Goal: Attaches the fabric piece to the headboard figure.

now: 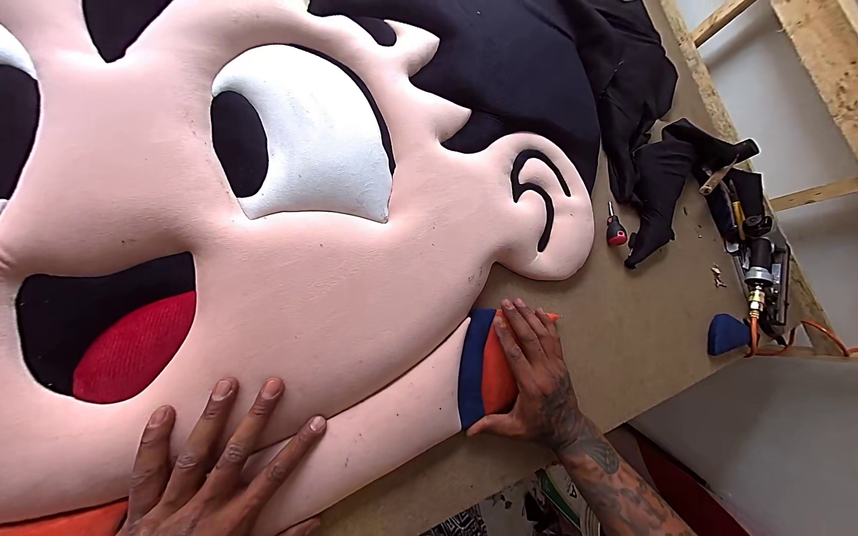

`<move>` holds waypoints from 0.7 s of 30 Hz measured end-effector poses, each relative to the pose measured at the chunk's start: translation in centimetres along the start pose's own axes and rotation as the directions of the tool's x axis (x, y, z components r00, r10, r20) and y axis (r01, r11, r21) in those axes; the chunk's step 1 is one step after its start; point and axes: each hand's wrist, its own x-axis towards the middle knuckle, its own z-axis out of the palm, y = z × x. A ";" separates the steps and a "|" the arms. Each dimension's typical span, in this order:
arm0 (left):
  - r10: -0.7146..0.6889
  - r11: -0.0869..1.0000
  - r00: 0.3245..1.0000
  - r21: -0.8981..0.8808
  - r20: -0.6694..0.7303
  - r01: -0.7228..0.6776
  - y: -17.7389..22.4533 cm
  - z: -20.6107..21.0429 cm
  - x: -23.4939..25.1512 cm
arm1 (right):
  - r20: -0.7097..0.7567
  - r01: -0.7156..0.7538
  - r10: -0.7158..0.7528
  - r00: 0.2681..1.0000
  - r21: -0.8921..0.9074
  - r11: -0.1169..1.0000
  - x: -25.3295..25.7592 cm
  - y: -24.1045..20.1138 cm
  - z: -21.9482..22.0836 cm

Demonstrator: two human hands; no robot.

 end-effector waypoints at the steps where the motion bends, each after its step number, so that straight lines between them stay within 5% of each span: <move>1: -0.007 1.000 1.000 -0.001 -0.001 0.007 0.2 0.0 0.0 | -0.010 -0.024 0.024 1.000 -0.009 1.000 -0.3 -0.1 0.0; 21: -0.080 0.997 0.995 -0.003 -0.067 0.080 3.6 1.1 2.8 | 0.044 0.041 -0.042 0.998 0.033 0.999 1.6 3.8 -0.5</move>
